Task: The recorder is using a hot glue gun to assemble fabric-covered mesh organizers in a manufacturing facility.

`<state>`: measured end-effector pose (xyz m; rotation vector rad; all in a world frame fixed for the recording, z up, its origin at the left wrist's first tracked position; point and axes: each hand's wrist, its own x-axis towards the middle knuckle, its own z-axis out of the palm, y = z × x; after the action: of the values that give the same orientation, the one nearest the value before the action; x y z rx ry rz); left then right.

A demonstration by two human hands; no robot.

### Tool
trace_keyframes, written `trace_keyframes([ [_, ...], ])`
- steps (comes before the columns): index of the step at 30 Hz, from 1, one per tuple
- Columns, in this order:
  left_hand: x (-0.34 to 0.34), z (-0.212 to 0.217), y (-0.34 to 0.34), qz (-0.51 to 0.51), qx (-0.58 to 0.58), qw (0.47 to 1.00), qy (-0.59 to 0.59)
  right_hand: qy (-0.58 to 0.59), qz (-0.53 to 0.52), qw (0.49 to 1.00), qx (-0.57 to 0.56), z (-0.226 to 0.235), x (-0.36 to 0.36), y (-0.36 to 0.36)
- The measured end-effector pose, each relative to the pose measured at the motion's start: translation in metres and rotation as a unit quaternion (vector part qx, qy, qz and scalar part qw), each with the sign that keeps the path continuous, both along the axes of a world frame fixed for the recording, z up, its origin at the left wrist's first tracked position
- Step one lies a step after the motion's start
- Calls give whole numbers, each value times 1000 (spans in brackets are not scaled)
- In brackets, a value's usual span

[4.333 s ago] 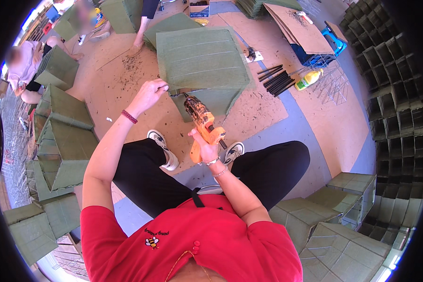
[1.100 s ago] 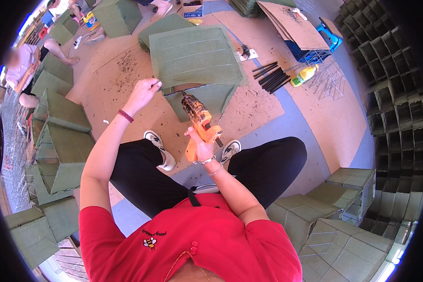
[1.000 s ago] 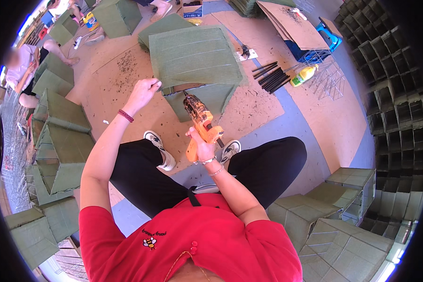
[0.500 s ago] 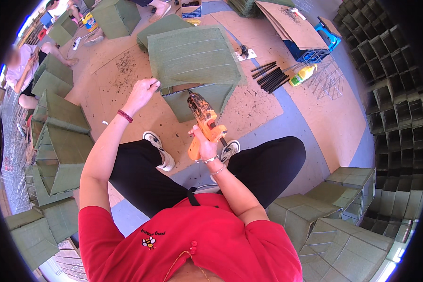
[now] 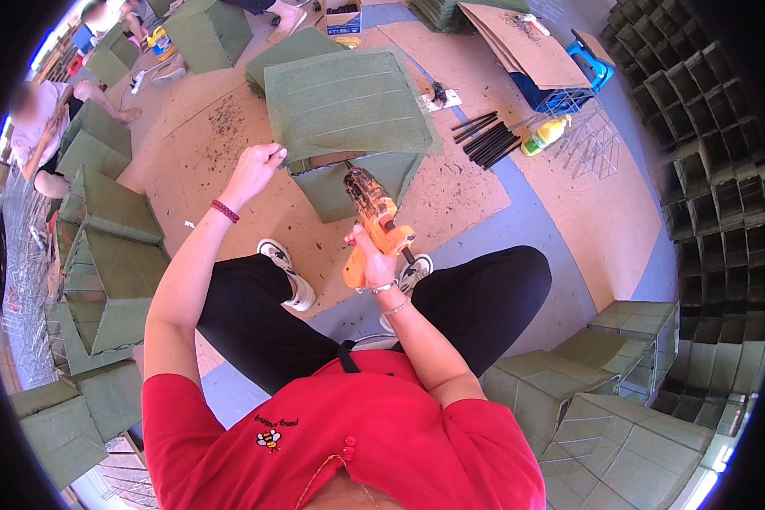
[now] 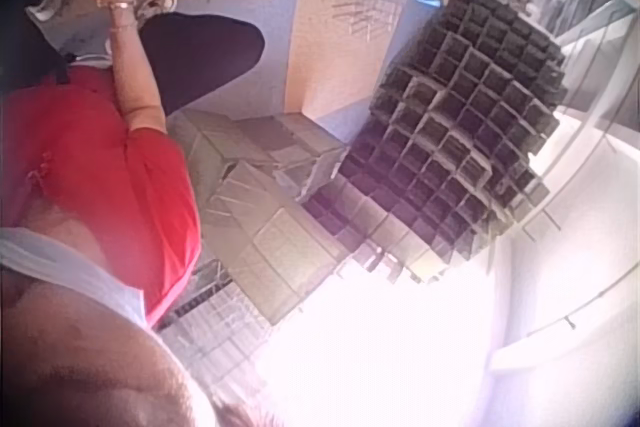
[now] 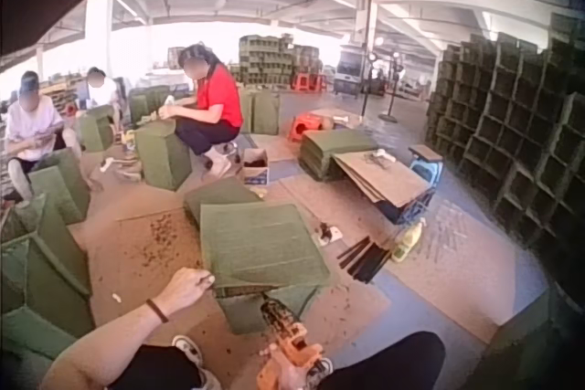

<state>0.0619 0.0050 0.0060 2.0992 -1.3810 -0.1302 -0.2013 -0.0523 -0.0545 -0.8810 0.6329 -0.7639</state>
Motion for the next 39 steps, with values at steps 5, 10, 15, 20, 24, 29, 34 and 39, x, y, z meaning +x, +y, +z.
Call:
trace_keyframes([
  [5, 1, -2, 0, 1, 0, 1000, 2, -5, -2, 1000, 2, -1, -1, -2],
  [10, -2, 2, -1, 17, 13, 1000, 7, -14, -12, 1000, 16, -2, -2, -4],
  [15, -5, 6, -2, 25, 23, 999, 18, -7, -19, 1000, 14, -7, -5, -9],
  [20, -1, 1, -2, 20, 14, 1000, 16, -13, -28, 999, 16, -10, -5, -12],
  [24, 0, -1, -1, 14, -8, 1000, 3, -10, -31, 999, 18, -8, -6, -13],
  [29, -2, 6, -2, 26, 31, 999, 36, -4, -38, 999, 23, -8, -8, -15],
  [34, -1, 3, -2, 24, 19, 999, 35, -15, -53, 998, 22, -3, -8, -17],
  [39, -3, 4, -4, 29, 29, 998, 45, -4, -64, 998, 14, -2, -11, -22],
])
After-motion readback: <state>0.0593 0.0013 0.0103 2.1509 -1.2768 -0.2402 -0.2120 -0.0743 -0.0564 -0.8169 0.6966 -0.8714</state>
